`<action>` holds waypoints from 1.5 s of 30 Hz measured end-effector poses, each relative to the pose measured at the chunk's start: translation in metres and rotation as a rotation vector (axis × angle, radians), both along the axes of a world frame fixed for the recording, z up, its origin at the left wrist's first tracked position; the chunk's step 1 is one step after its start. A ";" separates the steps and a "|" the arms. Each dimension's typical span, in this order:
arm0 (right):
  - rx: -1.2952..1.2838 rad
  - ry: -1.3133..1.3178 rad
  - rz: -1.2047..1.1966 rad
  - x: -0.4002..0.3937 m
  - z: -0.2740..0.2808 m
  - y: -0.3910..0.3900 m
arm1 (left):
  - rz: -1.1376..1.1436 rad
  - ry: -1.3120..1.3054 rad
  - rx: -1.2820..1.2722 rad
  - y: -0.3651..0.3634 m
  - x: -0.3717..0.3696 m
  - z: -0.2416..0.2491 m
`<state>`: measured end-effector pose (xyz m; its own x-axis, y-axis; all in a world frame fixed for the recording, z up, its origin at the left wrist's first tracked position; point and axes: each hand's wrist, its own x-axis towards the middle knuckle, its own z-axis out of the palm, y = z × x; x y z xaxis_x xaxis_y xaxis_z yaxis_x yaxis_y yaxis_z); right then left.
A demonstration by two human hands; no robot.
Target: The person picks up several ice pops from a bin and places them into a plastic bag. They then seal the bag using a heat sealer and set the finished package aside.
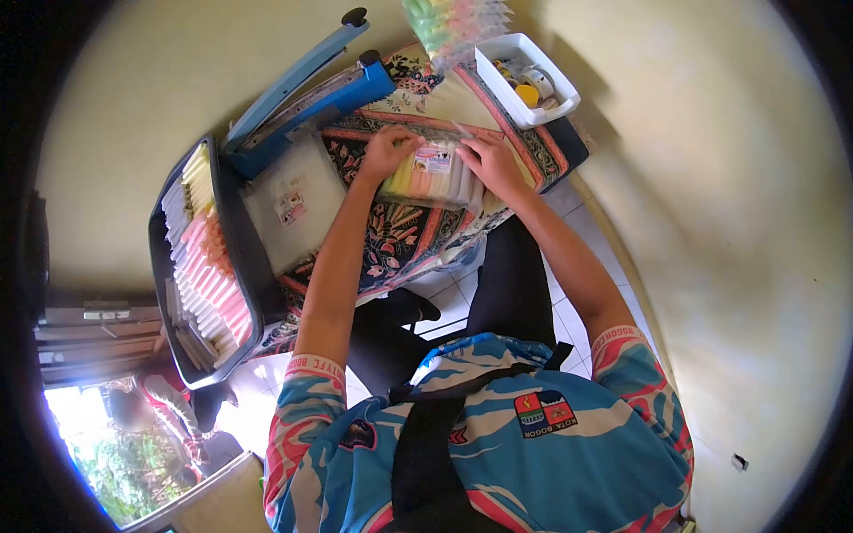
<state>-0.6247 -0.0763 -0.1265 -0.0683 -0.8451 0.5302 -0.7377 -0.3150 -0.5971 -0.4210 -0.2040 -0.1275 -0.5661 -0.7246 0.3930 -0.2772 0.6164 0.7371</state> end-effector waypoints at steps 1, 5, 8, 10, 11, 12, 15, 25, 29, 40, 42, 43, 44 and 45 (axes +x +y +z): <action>-0.012 0.003 -0.001 0.000 0.000 0.000 | 0.008 -0.003 0.002 0.000 -0.001 0.001; -0.003 -0.009 0.000 0.002 -0.001 0.000 | 0.022 -0.009 -0.008 0.003 -0.001 0.002; -0.039 0.023 0.015 0.000 -0.001 -0.004 | 0.020 -0.010 -0.016 0.001 -0.001 0.002; -0.045 0.035 0.026 -0.002 -0.006 -0.005 | 0.027 -0.026 0.008 0.002 0.000 0.000; -0.034 0.029 0.031 -0.003 -0.007 -0.007 | 0.035 -0.040 0.024 0.001 -0.001 0.000; -0.021 0.021 0.036 -0.004 -0.008 -0.008 | 0.043 -0.055 0.041 0.000 -0.001 -0.001; -0.108 0.045 0.027 -0.004 -0.009 -0.008 | -0.018 0.090 -0.019 -0.003 0.001 -0.008; 0.251 -0.109 -0.308 -0.027 0.008 -0.024 | 0.289 -0.171 0.287 -0.029 0.006 0.007; 0.327 -0.142 -0.175 -0.042 0.010 -0.033 | 0.175 -0.304 0.304 -0.043 0.001 0.013; 0.125 -0.359 -0.162 -0.046 -0.011 -0.034 | 0.152 -0.158 0.257 -0.053 -0.004 0.006; 0.126 -0.415 -0.159 -0.047 -0.012 -0.032 | 0.166 -0.054 0.310 -0.050 -0.005 0.011; 0.127 -0.443 -0.156 -0.046 -0.012 -0.032 | 0.162 -0.026 0.411 -0.046 -0.005 0.015; 0.117 -0.459 -0.166 -0.045 -0.013 -0.031 | 0.156 0.003 0.511 -0.043 -0.004 0.020; 0.106 -0.474 -0.176 -0.043 -0.012 -0.029 | 0.149 0.033 0.611 -0.040 -0.004 0.024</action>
<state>-0.6676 -0.1055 -0.1390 -0.4263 -0.8466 0.3187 -0.4143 -0.1304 -0.9007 -0.4247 -0.2442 -0.1032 -0.4361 -0.8942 -0.1012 -0.2989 0.0378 0.9535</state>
